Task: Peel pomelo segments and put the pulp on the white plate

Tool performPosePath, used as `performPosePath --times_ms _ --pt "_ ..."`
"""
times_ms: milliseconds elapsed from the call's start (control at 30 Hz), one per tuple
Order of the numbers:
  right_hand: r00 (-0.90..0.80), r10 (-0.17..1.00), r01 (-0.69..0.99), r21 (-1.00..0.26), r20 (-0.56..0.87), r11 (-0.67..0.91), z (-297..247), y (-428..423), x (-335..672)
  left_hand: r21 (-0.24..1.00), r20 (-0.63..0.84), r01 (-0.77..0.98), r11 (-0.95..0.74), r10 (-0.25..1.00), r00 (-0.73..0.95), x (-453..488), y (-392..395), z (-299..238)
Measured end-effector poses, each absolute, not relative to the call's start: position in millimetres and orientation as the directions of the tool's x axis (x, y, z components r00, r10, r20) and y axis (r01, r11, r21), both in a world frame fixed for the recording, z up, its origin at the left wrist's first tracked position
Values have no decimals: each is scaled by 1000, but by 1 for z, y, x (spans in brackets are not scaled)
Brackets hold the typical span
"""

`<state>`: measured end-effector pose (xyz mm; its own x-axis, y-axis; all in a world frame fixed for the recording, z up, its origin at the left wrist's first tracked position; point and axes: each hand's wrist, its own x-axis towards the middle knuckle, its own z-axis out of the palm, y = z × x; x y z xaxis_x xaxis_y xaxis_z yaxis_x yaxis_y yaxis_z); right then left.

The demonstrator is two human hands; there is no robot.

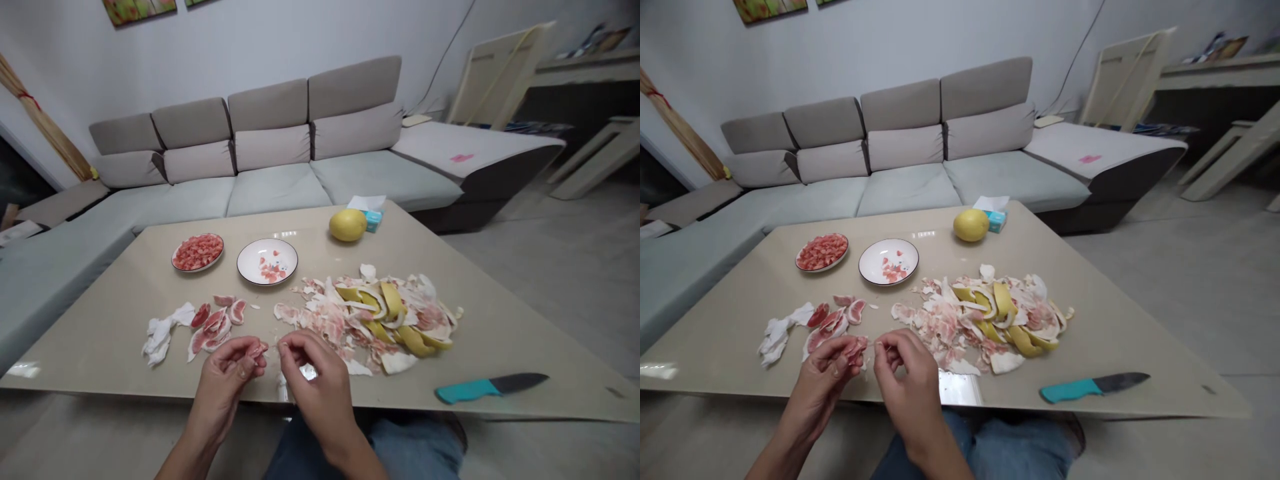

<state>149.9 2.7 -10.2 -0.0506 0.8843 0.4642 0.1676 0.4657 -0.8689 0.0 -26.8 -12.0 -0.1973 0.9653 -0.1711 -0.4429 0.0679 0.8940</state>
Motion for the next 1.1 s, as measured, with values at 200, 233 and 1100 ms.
performPosePath --times_ms 200,233,1100 --pt "-9 943 97 -938 334 333 -12 5 152 883 -197 -462 78 957 -215 1 -26 -13" --pt "1 952 71 -949 307 306 -12 5 152 885 -195 -460 76 956 -217 2 -26 -13" --pt "-217 956 97 -971 195 220 -2 6 158 976 216 40 -212 963 -159 -2 -19 -20"
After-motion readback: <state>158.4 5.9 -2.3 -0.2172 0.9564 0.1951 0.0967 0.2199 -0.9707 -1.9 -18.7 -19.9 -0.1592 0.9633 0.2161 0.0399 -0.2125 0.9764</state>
